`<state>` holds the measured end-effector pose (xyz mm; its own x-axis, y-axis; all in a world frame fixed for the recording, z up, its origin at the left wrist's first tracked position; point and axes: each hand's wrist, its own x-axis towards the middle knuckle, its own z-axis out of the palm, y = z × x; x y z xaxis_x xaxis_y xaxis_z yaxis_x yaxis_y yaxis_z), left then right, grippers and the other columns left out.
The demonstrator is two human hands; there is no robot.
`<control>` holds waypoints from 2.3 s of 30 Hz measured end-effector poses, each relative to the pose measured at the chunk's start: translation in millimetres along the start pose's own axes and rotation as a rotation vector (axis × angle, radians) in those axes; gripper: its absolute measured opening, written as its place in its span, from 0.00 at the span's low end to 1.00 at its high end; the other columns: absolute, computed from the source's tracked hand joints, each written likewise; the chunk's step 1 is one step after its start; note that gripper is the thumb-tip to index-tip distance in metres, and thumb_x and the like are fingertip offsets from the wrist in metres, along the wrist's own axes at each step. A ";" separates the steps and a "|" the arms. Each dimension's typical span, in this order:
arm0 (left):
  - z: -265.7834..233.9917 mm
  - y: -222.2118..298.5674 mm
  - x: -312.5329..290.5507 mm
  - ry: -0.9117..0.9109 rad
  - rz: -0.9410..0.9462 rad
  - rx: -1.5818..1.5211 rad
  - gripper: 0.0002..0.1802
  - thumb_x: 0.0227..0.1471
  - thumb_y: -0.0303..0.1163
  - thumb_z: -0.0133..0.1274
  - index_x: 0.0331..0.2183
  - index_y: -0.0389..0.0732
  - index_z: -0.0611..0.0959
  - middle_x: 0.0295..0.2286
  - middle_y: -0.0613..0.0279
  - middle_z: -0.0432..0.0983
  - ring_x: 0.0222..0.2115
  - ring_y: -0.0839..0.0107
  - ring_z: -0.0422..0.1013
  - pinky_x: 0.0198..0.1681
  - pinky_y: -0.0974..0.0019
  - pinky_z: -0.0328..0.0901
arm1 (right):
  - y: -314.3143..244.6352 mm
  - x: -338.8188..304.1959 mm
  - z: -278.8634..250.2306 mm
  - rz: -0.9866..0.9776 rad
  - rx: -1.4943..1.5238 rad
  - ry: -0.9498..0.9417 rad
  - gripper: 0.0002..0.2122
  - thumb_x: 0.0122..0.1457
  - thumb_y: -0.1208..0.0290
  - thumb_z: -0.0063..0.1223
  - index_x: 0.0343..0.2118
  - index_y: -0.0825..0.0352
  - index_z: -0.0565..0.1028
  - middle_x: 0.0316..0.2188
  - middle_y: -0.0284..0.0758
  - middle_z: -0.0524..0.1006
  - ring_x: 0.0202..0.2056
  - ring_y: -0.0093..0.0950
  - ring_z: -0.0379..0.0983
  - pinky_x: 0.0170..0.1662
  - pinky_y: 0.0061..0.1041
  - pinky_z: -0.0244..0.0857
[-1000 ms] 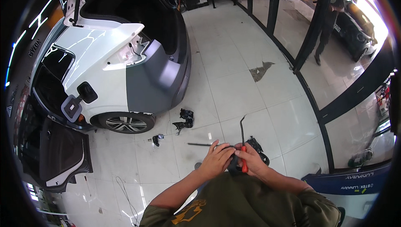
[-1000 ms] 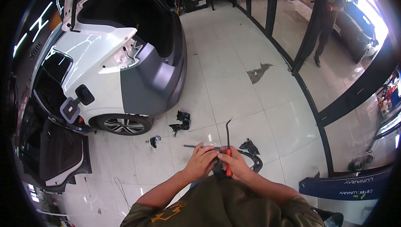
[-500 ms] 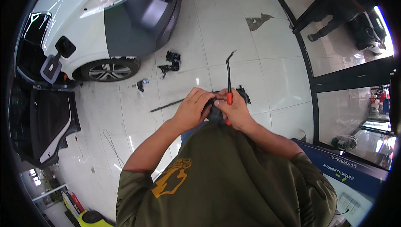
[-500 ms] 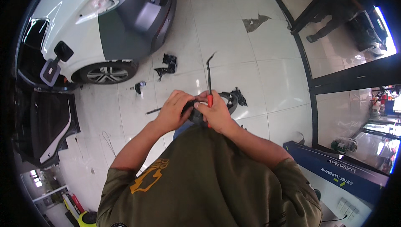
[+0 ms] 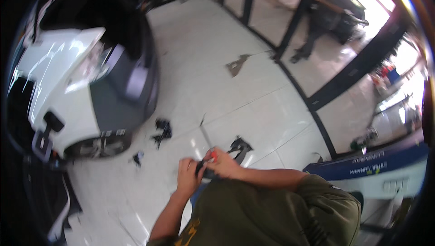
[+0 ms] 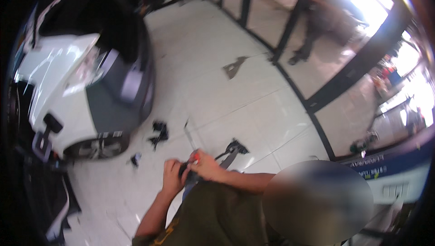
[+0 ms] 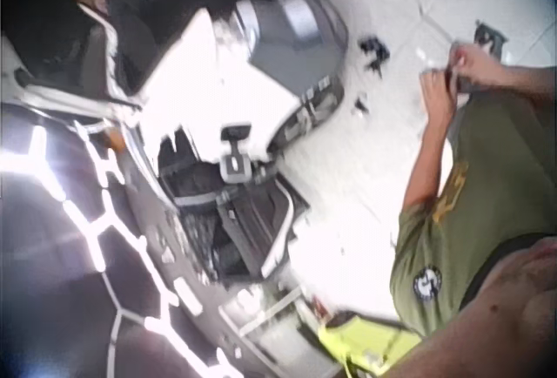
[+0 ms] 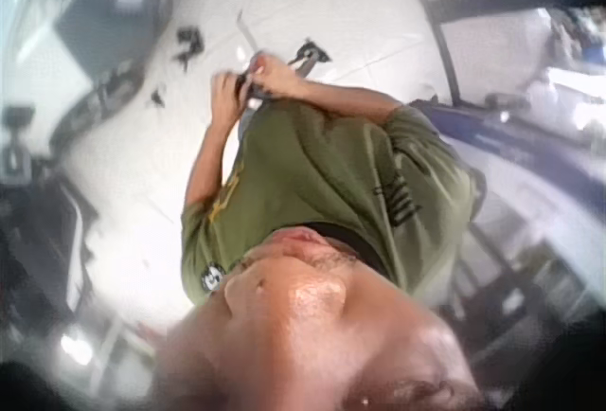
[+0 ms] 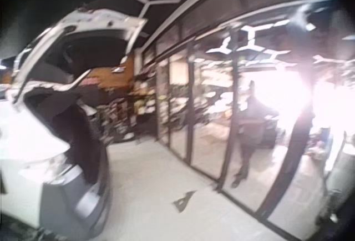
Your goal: The person removes a black rubber weatherstrip from the rear window of a white car using a red pry tool, then kneels to detach a wheel arch trim piece with a screwdriver. The removed parts are placed on the floor.
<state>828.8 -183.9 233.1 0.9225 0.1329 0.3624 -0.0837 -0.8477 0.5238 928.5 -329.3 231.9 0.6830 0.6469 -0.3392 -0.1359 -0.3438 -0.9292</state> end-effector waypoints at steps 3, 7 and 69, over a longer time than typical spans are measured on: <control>-4.6 -5.7 -6.8 -0.079 0.042 0.051 0.13 0.42 0.28 0.60 0.31 0.36 0.74 0.34 0.51 0.68 0.36 0.54 0.66 0.37 0.56 0.63 | 8.0 12.0 10.3 -0.101 0.009 0.036 0.16 0.50 0.67 0.58 0.38 0.68 0.67 0.29 0.37 0.74 0.24 0.26 0.69 0.29 0.25 0.65; -9.4 -17.1 2.7 -0.202 0.109 0.132 0.13 0.42 0.30 0.58 0.30 0.36 0.74 0.35 0.52 0.68 0.36 0.54 0.66 0.38 0.56 0.63 | -9.8 10.1 14.9 -0.027 -0.131 0.025 0.17 0.50 0.67 0.56 0.37 0.72 0.67 0.31 0.44 0.75 0.35 0.37 0.73 0.40 0.31 0.66; -76.1 -178.6 57.5 -0.359 -0.399 -0.599 0.14 0.46 0.30 0.58 0.35 0.33 0.75 0.33 0.50 0.75 0.30 0.60 0.72 0.36 0.61 0.66 | -94.4 154.2 86.9 0.198 -0.268 -0.104 0.15 0.51 0.66 0.55 0.36 0.70 0.68 0.27 0.43 0.74 0.30 0.39 0.71 0.36 0.34 0.64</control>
<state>868.2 14.2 219.0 0.9817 0.1080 -0.1566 0.1843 -0.3379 0.9230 984.2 -137.9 254.5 0.5839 0.6108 -0.5348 -0.0554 -0.6272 -0.7769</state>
